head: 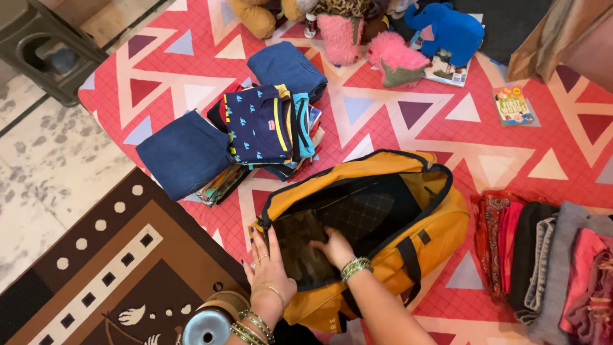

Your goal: The person folds several pairs of pants by hand and places them one by one into an open yellow and black duffel bag on a bed.

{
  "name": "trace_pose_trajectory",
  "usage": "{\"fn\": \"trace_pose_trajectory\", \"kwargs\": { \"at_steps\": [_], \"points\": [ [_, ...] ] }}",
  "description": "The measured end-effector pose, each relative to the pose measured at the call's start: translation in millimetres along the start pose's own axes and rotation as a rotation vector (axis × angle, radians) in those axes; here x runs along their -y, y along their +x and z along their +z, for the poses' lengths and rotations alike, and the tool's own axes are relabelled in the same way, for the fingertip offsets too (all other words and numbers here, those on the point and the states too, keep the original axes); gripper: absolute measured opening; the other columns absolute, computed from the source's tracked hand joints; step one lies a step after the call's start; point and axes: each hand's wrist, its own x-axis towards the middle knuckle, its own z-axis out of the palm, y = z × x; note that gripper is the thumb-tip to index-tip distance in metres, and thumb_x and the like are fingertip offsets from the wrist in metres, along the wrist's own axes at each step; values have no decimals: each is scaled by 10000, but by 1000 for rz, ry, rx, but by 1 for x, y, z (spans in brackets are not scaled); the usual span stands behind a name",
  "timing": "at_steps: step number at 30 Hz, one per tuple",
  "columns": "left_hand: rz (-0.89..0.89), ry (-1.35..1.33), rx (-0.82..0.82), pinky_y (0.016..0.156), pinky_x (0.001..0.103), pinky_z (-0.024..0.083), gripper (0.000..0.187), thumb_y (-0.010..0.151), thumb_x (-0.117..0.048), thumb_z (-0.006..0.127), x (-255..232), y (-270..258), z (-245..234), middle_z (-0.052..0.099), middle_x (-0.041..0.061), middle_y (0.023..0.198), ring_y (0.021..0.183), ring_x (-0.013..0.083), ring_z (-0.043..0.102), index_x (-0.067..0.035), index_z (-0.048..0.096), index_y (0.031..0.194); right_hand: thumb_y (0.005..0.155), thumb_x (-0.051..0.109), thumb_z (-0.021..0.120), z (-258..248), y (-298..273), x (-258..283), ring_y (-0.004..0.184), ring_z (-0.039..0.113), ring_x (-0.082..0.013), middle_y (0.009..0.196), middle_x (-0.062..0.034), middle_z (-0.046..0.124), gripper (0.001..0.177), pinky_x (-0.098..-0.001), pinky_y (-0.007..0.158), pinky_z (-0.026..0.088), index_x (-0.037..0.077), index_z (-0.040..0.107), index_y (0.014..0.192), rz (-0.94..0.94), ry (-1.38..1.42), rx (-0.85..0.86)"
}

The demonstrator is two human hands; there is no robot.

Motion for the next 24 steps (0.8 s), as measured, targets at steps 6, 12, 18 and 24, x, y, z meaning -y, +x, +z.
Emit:
{"fn": "trace_pose_trajectory", "kwargs": {
  "at_steps": [6,12,18,24],
  "points": [
    [9,15,12,1238,585,116,1244,742,-70,778,1,0,3,-199,157,1687,1591,318,-10,-201,-111,1602,718,182,834,-25,-49,61,1136,582,-396,1273,-212,567,776,-461,914,497,126,515,1423,-466,-468,-171],
    [7,9,9,1248,560,74,1228,756,-5,729,0,0,4,-189,133,1701,1594,291,-28,-224,-108,1630,740,201,843,-19,-26,51,1225,540,-403,1373,-232,509,711,-445,1001,475,118,532,1375,-314,-446,252],
    [71,3,-17,1258,555,65,1171,792,-159,753,5,-3,8,-157,158,1701,1585,317,-32,-211,-65,1628,872,347,805,-44,-20,54,1151,622,-323,1276,-173,631,556,-394,985,500,72,616,1317,-250,-196,390],
    [236,-330,-342,1201,471,290,910,780,-276,747,38,22,24,153,195,1677,1493,347,314,-163,288,1558,936,249,724,-97,-33,77,914,631,-136,1029,-65,717,372,-281,815,537,44,696,1245,-299,378,219]
  ]
}}
